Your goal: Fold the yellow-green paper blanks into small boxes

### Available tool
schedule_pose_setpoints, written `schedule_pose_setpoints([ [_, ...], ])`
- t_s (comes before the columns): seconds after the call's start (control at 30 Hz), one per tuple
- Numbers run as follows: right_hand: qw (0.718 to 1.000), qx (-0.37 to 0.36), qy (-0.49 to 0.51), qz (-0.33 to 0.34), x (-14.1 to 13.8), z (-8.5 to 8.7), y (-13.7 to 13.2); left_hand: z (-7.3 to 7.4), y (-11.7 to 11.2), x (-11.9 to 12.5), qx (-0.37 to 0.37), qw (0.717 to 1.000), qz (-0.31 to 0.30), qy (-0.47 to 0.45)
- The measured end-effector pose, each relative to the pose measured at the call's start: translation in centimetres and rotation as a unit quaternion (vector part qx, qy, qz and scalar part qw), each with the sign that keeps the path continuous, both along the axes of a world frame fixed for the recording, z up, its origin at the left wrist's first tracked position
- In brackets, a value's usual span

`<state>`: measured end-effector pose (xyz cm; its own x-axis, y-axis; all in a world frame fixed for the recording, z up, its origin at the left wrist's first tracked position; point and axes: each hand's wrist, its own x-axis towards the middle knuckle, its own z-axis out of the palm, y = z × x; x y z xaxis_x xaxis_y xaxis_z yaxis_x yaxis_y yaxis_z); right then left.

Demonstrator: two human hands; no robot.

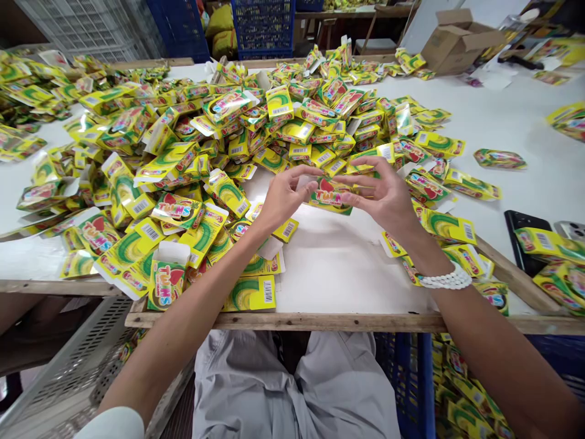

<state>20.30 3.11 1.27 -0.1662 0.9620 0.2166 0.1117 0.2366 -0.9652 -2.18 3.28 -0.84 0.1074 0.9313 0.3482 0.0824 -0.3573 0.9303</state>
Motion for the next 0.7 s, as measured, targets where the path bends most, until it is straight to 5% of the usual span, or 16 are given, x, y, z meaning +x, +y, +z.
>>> schedule_pose_setpoints([
  [0.13, 0.997, -0.034, -0.034, 0.067, -0.7, -0.2, -0.8, 0.3, -0.8, 1.2, -0.027, 0.998, -0.005, -0.062],
  [0.33, 0.996, 0.014, 0.066, -0.050, -0.9, -1.7, -0.1, -0.3, -1.6, 3.0, -0.070, 0.986, 0.043, -0.143],
  [0.7, 0.999, -0.003, 0.040, -0.023, -1.1, -2.0, 0.0, -1.6, -1.2, 2.3, -0.008, 1.000, -0.011, -0.010],
])
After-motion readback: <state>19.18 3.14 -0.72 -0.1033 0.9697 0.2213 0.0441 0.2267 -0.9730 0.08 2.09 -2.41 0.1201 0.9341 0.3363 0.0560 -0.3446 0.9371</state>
